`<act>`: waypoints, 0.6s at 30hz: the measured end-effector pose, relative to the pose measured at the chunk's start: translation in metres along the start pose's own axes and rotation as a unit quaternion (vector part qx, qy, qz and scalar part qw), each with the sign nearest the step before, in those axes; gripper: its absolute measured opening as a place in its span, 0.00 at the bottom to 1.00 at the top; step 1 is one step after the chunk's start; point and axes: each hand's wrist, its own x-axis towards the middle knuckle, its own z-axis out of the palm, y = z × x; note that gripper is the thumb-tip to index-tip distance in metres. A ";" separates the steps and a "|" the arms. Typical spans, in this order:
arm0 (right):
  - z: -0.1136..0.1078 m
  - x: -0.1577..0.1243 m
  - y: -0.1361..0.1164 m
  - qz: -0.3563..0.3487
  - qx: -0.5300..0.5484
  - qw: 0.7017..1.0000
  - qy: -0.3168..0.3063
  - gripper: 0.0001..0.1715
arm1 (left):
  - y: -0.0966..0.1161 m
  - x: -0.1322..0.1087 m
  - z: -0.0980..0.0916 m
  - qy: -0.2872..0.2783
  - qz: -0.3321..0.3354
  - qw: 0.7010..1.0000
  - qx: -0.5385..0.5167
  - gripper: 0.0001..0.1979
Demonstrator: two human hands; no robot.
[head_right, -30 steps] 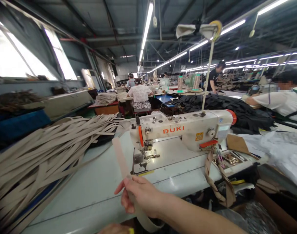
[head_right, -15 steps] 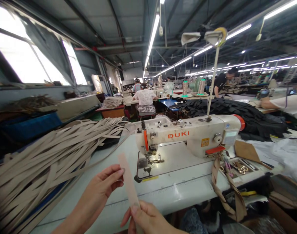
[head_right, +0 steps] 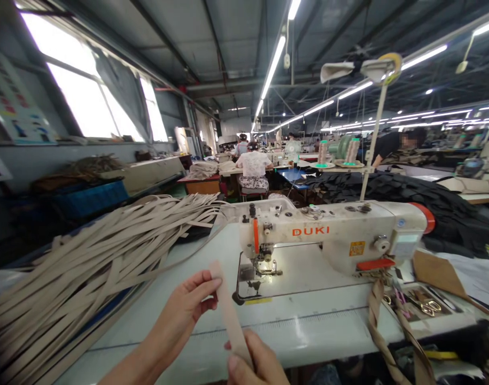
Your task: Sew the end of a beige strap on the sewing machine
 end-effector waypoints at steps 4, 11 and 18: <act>-0.006 0.004 -0.005 -0.140 -0.174 0.968 0.110 0.24 | 0.003 -0.005 0.004 0.010 0.008 1.000 0.012 0.12; 0.000 0.012 -0.025 -0.168 -0.234 0.948 0.139 0.20 | 0.011 -0.015 0.004 0.000 0.053 0.994 0.099 0.14; 0.014 0.009 -0.032 -0.005 0.154 0.988 0.008 0.31 | 0.003 -0.010 -0.006 -0.005 0.033 0.992 0.126 0.17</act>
